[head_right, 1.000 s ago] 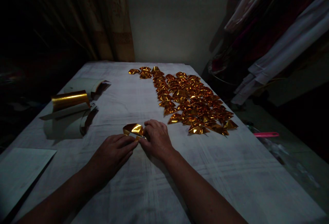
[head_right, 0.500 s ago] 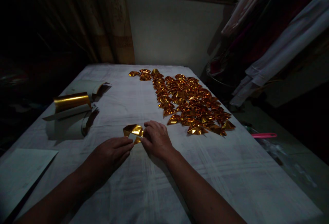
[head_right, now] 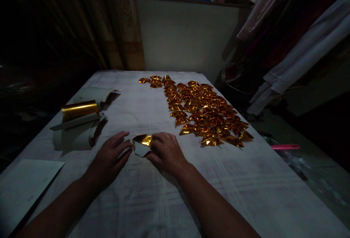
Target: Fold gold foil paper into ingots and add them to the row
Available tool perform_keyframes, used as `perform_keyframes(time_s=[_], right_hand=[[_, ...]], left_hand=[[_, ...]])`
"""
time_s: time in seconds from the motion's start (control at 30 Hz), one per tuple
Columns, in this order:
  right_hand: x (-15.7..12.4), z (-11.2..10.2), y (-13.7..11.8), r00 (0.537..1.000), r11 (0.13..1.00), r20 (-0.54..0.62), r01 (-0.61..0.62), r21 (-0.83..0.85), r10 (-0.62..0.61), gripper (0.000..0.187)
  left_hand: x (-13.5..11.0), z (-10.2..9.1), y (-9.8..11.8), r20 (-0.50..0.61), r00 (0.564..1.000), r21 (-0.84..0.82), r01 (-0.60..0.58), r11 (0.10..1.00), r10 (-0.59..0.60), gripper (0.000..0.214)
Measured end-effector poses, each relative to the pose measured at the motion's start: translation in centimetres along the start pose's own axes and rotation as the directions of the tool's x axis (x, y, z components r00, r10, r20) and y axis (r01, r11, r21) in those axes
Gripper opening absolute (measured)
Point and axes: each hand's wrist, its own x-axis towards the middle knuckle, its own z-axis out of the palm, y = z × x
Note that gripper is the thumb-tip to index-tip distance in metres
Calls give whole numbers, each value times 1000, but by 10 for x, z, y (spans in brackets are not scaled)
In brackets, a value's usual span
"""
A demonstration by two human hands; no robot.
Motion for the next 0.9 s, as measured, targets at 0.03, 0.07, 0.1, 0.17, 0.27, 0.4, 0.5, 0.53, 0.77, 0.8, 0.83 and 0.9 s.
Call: perform_keyframes(time_s=[0.03, 0.07, 0.1, 0.17, 0.27, 0.4, 0.5, 0.53, 0.77, 0.8, 0.83, 0.9], right_hand=[[0, 0, -1, 1000, 1000, 3, 16, -6, -16, 23], [0, -1, -1, 1000, 1000, 2, 26, -13, -26, 24], [0, 0, -2, 1000, 999, 0, 31, -22, -31, 26], [-1, 1, -4, 1000, 999, -7, 27, -46, -27, 28], [-1, 1, -5, 1000, 995, -11, 16, -101, -18, 18], [-1, -2, -3, 999, 984, 16, 48, -173, -46, 4], [-1, -3, -1, 996, 989, 28, 83, -125, -80, 3], [-1, -3, 0, 996, 991, 29, 91, -97, -88, 5], [-2, 2, 2, 997, 997, 2, 75, -13, -75, 17], [-2, 3, 3, 998, 997, -1, 70, -16, -70, 18], [-2, 3, 3, 998, 998, -7, 63, -24, -63, 18], [-2, 3, 3, 998, 998, -22, 50, -42, -51, 16]], left_hand=[[0, 1, -3, 21, 1000, 11, 0, 1000, 0, 19], [-1, 3, -4, 46, 999, 15, -3, 1000, 2, 21], [-1, 5, -6, 75, 997, 13, -3, 1000, 2, 22], [-2, 7, -7, 125, 992, 1, 3, 1000, -3, 24], [-2, 8, -6, 154, 988, -14, 25, 1000, -22, 26], [1, 4, -3, 144, 990, -37, 17, 999, -12, 25], [2, 3, -2, 143, 990, -49, 12, 999, -5, 25], [2, 3, -2, 142, 990, -48, 12, 999, -5, 25], [1, 5, -3, 175, 984, -63, 46, 997, -34, 26], [2, 4, -3, 174, 984, -76, 43, 996, -29, 28], [3, 4, -3, 176, 984, -90, 37, 995, -20, 30], [5, 3, -4, 192, 981, -117, 28, 993, -5, 31]])
